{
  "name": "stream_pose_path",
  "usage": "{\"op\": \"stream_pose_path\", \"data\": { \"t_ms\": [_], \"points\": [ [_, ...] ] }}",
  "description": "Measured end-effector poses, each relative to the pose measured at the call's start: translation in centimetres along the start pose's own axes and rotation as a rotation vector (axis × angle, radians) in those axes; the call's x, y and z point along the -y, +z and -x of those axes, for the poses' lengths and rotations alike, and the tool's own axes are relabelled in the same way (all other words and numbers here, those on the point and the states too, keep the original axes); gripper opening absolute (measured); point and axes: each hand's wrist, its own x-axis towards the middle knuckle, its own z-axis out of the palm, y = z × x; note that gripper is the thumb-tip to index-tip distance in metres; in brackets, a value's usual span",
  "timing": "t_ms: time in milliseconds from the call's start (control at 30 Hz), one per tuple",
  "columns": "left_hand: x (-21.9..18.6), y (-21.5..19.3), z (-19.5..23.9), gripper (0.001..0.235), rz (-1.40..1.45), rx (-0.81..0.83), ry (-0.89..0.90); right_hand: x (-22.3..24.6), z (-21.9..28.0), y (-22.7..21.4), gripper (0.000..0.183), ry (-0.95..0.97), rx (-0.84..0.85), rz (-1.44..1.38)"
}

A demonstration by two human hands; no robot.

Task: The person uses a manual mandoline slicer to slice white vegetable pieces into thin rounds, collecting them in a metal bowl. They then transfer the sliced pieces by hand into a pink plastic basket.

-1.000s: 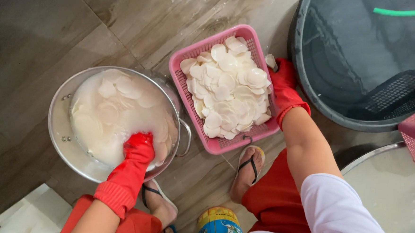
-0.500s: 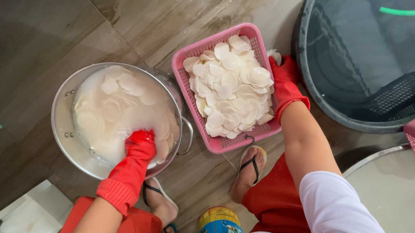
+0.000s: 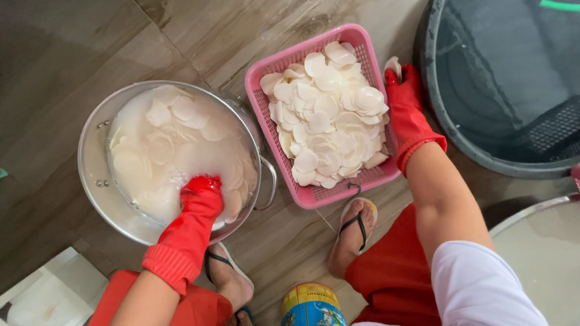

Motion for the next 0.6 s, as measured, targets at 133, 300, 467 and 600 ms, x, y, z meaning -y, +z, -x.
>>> {"op": "stream_pose_path", "data": {
  "t_ms": [133, 300, 467, 600],
  "points": [
    [0.0, -1.8, 2.0, 0.052, -0.019, -0.003, 0.033, 3.2, 5.0, -1.3, 0.027, -0.292, -0.103, -0.328],
    [-0.3, -2.1, -0.1, 0.064, 0.038, -0.025, 0.038, 10.3, 13.9, -5.8, 0.039, -0.489, 0.102, -0.279],
    [1.0, -2.4, 9.8, 0.054, 0.282, -0.662, 0.277, -1.2, 9.7, -5.3, 0.087, -0.383, 0.202, 0.305],
    [1.8, -4.4, 19.8, 0.055, 0.611, -0.647, 0.331, -9.8, 10.0, -3.9, 0.092, -0.116, 0.206, 0.398]
  ]
}}
